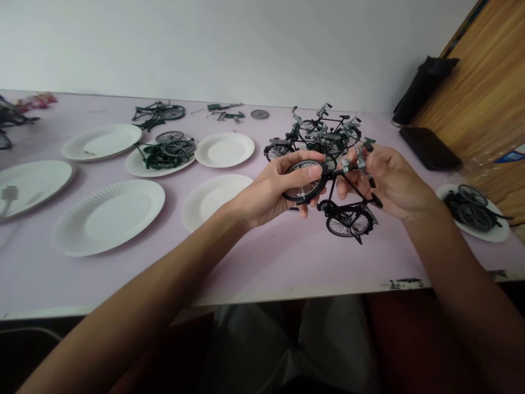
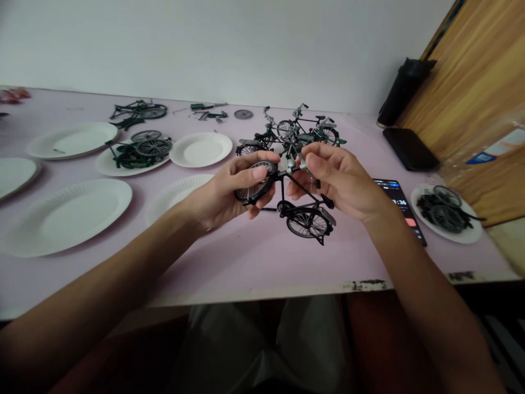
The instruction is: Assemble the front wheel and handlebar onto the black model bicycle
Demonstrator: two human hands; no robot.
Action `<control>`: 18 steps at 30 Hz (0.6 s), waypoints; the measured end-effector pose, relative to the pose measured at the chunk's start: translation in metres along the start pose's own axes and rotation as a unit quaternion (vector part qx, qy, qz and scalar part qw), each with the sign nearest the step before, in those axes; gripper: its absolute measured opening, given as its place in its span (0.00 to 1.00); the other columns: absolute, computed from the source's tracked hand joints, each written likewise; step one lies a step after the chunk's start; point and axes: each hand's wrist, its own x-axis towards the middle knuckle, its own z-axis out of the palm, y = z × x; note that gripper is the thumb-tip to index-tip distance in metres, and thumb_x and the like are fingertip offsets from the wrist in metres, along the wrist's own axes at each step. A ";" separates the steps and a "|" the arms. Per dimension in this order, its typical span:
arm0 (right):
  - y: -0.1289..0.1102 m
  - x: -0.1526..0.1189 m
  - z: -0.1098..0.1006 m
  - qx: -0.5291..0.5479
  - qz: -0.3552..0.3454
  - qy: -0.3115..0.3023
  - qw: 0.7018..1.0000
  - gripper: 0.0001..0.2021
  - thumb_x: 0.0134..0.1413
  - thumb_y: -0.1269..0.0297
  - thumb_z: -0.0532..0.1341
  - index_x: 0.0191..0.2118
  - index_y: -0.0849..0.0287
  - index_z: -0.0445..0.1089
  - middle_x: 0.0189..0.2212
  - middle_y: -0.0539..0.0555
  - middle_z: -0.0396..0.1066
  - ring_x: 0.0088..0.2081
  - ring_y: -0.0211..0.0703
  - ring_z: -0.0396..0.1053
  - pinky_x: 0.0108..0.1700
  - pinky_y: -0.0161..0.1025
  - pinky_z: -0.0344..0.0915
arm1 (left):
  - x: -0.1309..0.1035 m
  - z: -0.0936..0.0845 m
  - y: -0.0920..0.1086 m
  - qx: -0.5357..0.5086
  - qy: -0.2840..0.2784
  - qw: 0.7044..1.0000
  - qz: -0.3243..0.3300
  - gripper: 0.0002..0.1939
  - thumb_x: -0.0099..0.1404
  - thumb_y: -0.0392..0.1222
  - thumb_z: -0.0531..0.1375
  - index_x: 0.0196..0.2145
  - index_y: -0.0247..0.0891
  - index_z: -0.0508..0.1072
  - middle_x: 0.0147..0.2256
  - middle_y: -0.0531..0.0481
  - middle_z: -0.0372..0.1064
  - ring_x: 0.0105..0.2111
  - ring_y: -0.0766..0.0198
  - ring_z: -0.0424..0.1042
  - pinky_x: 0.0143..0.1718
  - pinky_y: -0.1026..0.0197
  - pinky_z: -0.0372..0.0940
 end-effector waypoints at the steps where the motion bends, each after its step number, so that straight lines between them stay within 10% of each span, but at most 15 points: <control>1: 0.000 -0.001 0.001 0.006 0.006 -0.014 1.000 0.19 0.51 0.46 0.71 0.40 0.54 0.74 0.27 0.46 0.73 0.29 0.38 0.76 0.33 0.35 0.73 | 0.000 0.000 0.000 -0.004 -0.006 1.000 -0.005 0.23 0.59 0.45 0.73 0.47 0.37 0.69 0.26 0.55 0.71 0.22 0.69 0.72 0.17 0.71 0.67; 13: 0.009 -0.002 -0.020 0.073 0.084 -0.179 0.978 0.16 0.63 0.51 0.64 0.48 0.58 0.75 0.30 0.51 0.76 0.31 0.41 0.78 0.34 0.36 0.75 | -0.001 0.001 -0.006 -0.004 -0.094 0.994 -0.059 0.19 0.63 0.43 0.70 0.48 0.37 0.71 0.30 0.52 0.71 0.25 0.67 0.73 0.23 0.66 0.74; 18: 0.016 0.001 -0.027 0.085 0.075 -0.194 0.974 0.17 0.62 0.51 0.64 0.49 0.58 0.75 0.32 0.53 0.75 0.30 0.38 0.75 0.35 0.37 0.75 | 0.002 0.001 -0.012 -0.005 -0.019 0.999 -0.050 0.22 0.61 0.44 0.72 0.49 0.37 0.71 0.30 0.52 0.69 0.27 0.68 0.72 0.24 0.67 0.73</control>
